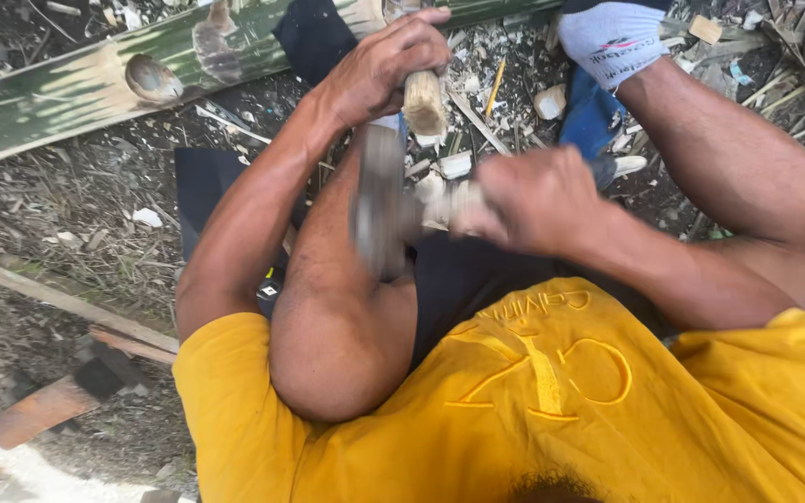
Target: The person sits on the ground and uses a hammer and chisel to carve a piece of wood. They repeatedly strike the chisel to remove wood chips, occasionally adjusting the wood's position.
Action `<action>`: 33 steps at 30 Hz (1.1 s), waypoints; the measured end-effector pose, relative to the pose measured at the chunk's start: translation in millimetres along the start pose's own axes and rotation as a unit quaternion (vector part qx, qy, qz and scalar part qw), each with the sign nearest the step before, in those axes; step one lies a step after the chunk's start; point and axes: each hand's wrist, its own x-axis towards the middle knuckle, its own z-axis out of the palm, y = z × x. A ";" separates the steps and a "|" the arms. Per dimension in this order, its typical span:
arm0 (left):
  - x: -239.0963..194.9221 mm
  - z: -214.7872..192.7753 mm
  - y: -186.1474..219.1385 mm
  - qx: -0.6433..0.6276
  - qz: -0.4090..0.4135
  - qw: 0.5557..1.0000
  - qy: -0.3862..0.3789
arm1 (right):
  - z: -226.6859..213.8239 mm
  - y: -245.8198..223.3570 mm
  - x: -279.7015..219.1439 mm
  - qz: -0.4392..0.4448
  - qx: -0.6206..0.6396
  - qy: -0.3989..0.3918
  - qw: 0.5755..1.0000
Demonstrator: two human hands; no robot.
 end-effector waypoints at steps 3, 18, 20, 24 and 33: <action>-4.5 3.5 -7.2 0.045 0.063 0.997 -0.012 | -4.6 -0.7 -1.6 -0.205 0.048 0.066 0.975; -12.1 -8.2 -12.3 0.013 -0.036 0.998 -0.050 | 44.5 59.5 -0.2 0.102 -0.046 -0.079 0.991; -11.7 -17.4 -6.9 -0.002 -0.010 0.999 -0.039 | 50.3 62.1 8.9 0.125 -0.049 -0.087 0.987; -5.7 -23.2 -3.3 -0.011 -0.088 0.995 -0.038 | 45.3 26.0 -5.5 0.054 0.009 -0.061 0.997; -10.4 -21.8 -6.9 0.012 -0.188 0.981 -0.041 | 38.4 57.6 32.3 0.170 0.037 -0.075 0.982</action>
